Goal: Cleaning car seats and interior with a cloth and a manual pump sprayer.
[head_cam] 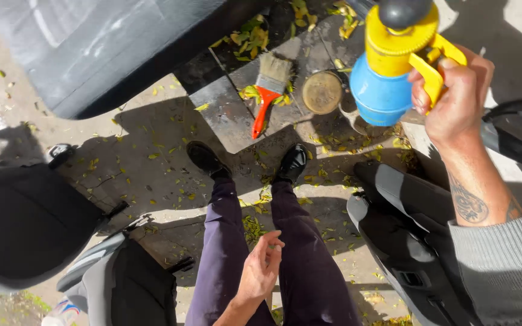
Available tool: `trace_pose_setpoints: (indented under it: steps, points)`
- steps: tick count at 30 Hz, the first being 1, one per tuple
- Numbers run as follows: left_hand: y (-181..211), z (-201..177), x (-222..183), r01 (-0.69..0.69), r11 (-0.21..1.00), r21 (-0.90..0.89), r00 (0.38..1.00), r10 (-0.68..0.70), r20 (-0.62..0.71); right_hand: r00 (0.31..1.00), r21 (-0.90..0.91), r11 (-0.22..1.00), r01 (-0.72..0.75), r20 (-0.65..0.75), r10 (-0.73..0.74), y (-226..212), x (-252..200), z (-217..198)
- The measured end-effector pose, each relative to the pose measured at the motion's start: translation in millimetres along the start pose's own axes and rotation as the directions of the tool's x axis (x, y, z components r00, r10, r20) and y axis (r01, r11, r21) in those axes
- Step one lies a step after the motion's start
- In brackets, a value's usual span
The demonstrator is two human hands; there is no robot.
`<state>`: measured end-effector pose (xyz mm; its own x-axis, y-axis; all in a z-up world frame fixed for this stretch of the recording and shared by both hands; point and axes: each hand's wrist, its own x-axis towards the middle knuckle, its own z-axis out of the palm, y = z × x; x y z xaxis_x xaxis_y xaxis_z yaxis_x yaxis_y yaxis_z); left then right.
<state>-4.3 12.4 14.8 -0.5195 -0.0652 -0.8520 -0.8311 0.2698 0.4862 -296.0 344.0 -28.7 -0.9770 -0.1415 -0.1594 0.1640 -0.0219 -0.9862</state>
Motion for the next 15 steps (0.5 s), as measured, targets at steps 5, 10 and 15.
trace_pose_setpoints:
  steps: [5, 10, 15]
  points:
    - [-8.3, 13.6, 9.5, -0.152, 0.984, -0.094, 0.988, 0.149, -0.039, 0.953, 0.241, 0.932, -0.270, -0.071, 0.295, 136.9, -26.3, -44.0]
    - [1.6, 6.8, 44.5, -0.244, 0.949, -0.201, 0.970, 0.233, -0.075, 0.958, 0.228, 0.937, -0.265, -0.051, 0.284, 168.8, -31.2, -5.1]
    - [67.7, -26.5, 50.2, -0.375, 0.896, -0.239, 0.923, 0.336, -0.188, 0.969, 0.076, 0.977, -0.198, -0.137, 0.207, 120.6, -41.8, 71.2]
